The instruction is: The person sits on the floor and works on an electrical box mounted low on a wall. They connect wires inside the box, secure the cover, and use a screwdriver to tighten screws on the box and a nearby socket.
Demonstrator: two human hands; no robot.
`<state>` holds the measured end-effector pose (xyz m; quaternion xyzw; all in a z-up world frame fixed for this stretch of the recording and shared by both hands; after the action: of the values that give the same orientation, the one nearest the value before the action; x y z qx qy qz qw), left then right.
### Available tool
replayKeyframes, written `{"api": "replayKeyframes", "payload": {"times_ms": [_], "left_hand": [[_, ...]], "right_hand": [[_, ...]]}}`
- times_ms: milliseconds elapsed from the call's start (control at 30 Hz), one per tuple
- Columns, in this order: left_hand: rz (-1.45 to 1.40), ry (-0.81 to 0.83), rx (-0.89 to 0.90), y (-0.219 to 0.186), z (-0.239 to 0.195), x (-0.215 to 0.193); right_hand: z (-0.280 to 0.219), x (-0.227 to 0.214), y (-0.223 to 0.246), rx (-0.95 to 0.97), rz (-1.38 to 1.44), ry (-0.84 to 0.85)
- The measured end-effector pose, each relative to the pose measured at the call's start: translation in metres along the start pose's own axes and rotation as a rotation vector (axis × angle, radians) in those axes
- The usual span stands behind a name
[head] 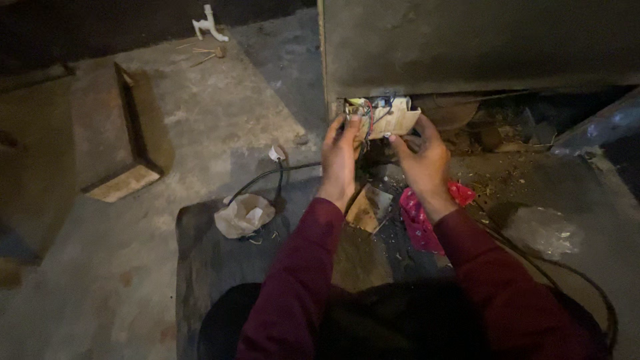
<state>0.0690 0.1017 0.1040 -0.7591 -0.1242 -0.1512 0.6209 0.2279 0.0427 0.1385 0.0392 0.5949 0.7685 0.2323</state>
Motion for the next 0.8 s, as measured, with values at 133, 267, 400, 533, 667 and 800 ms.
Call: {"api": "replayKeyframes", "payload": {"times_ms": [133,267,400,533,667,800], "left_hand": [[-0.059,0.019,-0.035,-0.004,0.007,0.002],[-0.182,0.151,-0.049,-0.007,0.007,-0.001],[-0.103,0.088,-0.009,-0.005,0.014,0.001],[-0.137,0.042,-0.152,0.001,0.025,0.0],[-0.165,0.063,-0.157,0.003,0.029,0.001],[-0.01,0.05,-0.074,0.003,0.024,-0.003]], "right_hand": [[0.007,0.005,0.009,-0.064,0.088,-0.056],[0.009,0.006,0.013,-0.039,-0.079,-0.096],[0.011,0.006,0.018,-0.093,-0.109,-0.13],[0.009,0.006,0.018,-0.111,-0.092,-0.128],[0.009,0.003,0.015,-0.106,-0.108,-0.119],[0.012,0.006,0.013,-0.101,-0.218,-0.117]]}}
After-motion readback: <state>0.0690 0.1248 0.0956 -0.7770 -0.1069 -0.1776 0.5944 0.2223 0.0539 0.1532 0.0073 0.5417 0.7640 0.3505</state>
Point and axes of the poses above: each hand's wrist, its own z-axis towards the middle knuckle, its own x-axis out of the palm, y = z × x, the point moved 4 cm from there along z, towards the middle knuckle, and after that the axes turned 10 degrees about z, right-handed, at the moved point
